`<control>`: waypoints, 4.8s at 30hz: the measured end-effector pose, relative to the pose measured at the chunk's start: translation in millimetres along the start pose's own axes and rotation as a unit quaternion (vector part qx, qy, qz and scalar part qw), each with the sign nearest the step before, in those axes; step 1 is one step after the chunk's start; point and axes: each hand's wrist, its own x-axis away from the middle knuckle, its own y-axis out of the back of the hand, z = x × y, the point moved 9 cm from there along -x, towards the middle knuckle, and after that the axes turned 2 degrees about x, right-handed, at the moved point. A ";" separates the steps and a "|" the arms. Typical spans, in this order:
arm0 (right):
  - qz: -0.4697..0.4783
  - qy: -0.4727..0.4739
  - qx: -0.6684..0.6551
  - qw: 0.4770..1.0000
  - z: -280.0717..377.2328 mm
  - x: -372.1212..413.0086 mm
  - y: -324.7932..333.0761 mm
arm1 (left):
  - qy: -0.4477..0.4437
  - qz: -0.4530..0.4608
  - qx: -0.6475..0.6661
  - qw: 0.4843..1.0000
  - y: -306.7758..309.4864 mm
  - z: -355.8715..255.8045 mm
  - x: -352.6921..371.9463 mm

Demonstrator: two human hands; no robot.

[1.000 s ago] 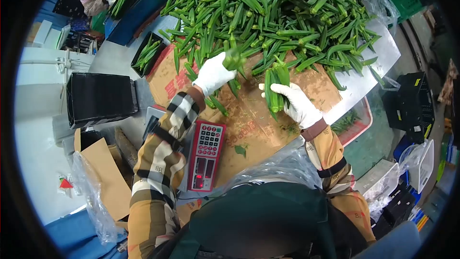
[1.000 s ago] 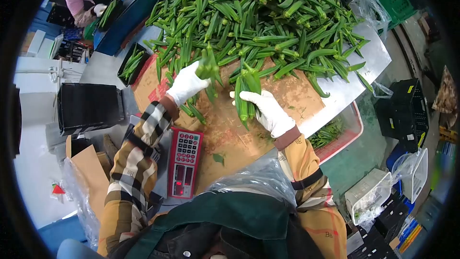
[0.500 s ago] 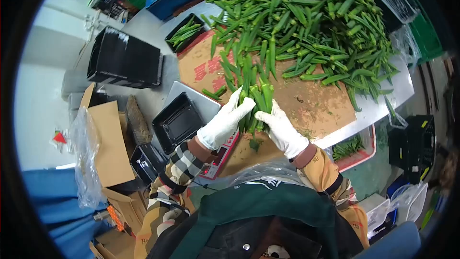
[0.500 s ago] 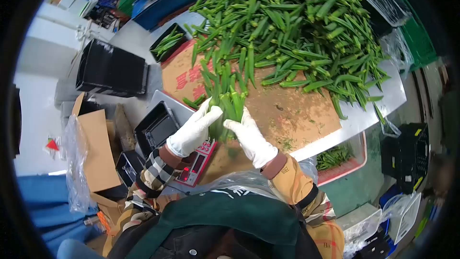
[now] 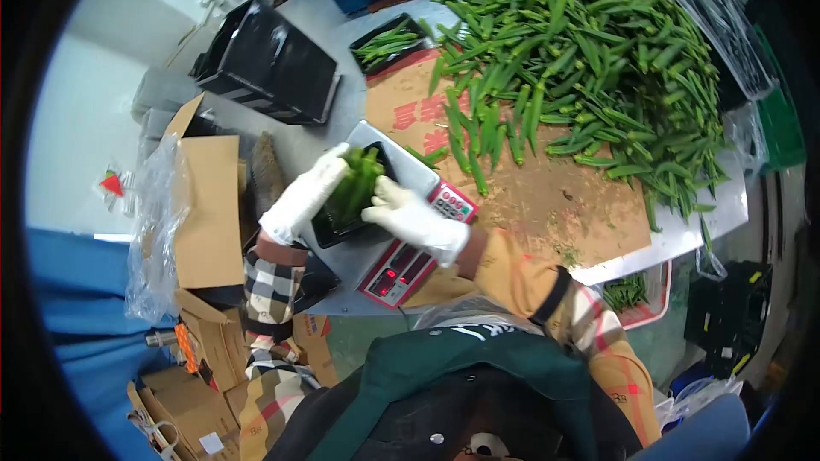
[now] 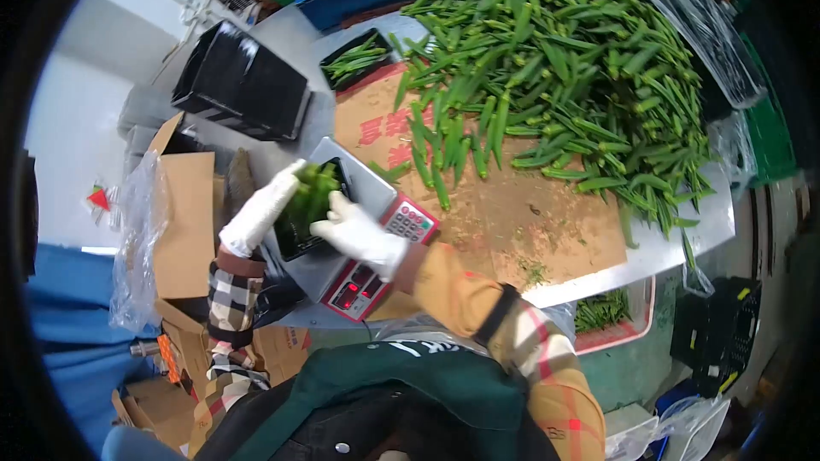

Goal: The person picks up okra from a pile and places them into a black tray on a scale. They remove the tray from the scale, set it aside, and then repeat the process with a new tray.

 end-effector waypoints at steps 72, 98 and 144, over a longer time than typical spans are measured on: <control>-0.344 -0.126 0.048 0.929 -85.7 191.4 184.9 | 0.053 -0.430 0.000 0.901 46.1 75.7 175.5; -0.497 -0.112 0.050 0.859 -83.5 278.2 237.0 | 0.172 -0.378 -0.114 0.903 108.8 112.8 -297.9; -0.399 -0.056 0.128 0.906 -77.2 225.2 223.1 | 0.008 -0.331 -0.282 0.900 -15.0 20.0 123.5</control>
